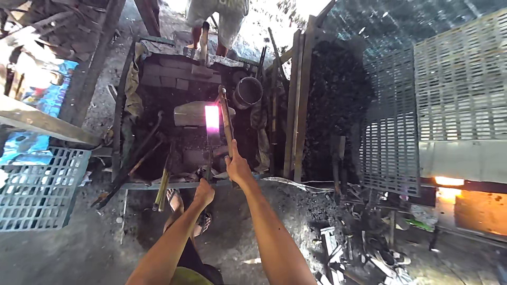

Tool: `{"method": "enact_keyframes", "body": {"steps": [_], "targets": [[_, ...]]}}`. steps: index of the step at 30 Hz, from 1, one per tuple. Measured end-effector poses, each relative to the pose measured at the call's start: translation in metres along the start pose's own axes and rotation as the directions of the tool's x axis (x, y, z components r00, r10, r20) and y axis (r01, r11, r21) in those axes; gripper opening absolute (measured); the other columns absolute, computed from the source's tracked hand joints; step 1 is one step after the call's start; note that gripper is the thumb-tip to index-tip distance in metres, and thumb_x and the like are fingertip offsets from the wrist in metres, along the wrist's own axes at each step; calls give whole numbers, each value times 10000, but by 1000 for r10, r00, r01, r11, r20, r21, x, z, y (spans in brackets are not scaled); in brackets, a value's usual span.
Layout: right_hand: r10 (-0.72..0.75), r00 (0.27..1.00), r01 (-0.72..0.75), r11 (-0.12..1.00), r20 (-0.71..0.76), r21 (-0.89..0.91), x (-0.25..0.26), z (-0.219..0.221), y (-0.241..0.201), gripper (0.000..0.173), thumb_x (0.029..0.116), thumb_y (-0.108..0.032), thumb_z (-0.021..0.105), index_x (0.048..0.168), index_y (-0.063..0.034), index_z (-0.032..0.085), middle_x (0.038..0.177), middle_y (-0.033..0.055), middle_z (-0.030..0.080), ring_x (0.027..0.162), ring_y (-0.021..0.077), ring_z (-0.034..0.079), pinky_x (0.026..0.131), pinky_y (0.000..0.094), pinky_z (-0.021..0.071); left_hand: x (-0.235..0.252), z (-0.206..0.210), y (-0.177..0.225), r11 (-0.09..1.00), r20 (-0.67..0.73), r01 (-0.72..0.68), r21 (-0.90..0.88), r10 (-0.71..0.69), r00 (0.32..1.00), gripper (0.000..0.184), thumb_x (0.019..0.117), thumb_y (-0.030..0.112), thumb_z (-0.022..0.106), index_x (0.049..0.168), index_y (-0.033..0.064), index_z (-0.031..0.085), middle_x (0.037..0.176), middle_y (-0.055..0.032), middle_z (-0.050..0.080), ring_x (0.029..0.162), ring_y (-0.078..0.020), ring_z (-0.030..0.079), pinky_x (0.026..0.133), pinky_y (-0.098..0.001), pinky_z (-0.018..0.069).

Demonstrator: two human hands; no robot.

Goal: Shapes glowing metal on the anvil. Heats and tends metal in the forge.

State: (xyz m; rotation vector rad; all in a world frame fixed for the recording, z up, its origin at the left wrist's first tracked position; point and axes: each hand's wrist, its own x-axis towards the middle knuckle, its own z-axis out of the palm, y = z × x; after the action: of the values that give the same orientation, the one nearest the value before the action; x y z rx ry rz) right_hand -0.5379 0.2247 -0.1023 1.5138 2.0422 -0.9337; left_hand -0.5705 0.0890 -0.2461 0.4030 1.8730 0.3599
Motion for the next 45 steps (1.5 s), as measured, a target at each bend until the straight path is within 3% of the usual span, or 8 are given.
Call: {"method": "enact_keyframes", "body": {"steps": [11, 15, 18, 21, 24, 34, 45], "targets": [[-22, 1000, 21, 996, -7, -85, 2, -3, -8, 724, 1101, -297, 405, 1662, -305, -54, 1101, 160, 696, 845, 266, 722, 769, 428, 597, 1, -4, -5, 999, 1, -10, 32, 10, 1000, 611, 960, 172, 609, 1492, 8, 359, 1276, -245, 641, 1167, -372, 669, 975, -545, 547], [-14, 1000, 15, 994, 5, -108, 5, -31, -21, 726, 1104, -298, 424, 1667, -292, -35, 1240, 195, 677, 1045, 332, 704, 920, 501, 561, 2, -15, -2, 999, 6, -15, 46, 14, 1000, 594, 957, 176, 623, 1468, -4, 380, 1283, -247, 634, 1178, -380, 660, 981, -553, 541], [-23, 1000, 24, 998, 11, -59, 11, -44, -27, 763, 1098, -272, 457, 1665, -282, -54, 1216, 217, 666, 980, 335, 709, 848, 490, 580, 10, -23, 0, 998, 0, -23, 66, 23, 1000, 587, 954, 184, 632, 1456, -15, 400, 1275, -252, 635, 1175, -384, 659, 976, -557, 541], [-27, 1000, 26, 998, -15, -61, 7, -28, -16, 749, 1099, -283, 438, 1666, -298, -51, 1255, 206, 668, 1047, 339, 701, 921, 509, 561, 12, -26, -1, 998, -4, -37, 56, 37, 999, 615, 948, 173, 631, 1480, -15, 386, 1302, -258, 623, 1188, -384, 652, 994, -560, 530], [-18, 1000, 17, 998, -17, -63, -6, -3, -4, 724, 1103, -311, 412, 1665, -297, -44, 1113, 167, 695, 865, 278, 722, 791, 448, 594, 17, -25, -6, 997, -16, -48, 62, 49, 999, 649, 934, 161, 640, 1496, -20, 369, 1318, -255, 617, 1202, -381, 645, 1007, -558, 524], [-13, 998, 8, 995, -56, -98, -8, 18, 2, 722, 1097, -317, 414, 1665, -314, -31, 1144, 169, 703, 985, 321, 719, 885, 492, 579, 14, -23, -4, 998, -22, -33, 47, 34, 999, 618, 952, 167, 626, 1485, -25, 378, 1326, -266, 608, 1212, -396, 637, 1005, -573, 522], [2, 999, -8, 992, -44, -128, -8, 24, 2, 715, 1103, -319, 392, 1663, -316, -54, 1116, 148, 724, 1017, 314, 720, 901, 482, 572, 21, -20, -5, 999, -30, -35, 37, 36, 999, 601, 950, 157, 613, 1479, -17, 388, 1328, -258, 608, 1219, -385, 634, 1012, -563, 518]]}}
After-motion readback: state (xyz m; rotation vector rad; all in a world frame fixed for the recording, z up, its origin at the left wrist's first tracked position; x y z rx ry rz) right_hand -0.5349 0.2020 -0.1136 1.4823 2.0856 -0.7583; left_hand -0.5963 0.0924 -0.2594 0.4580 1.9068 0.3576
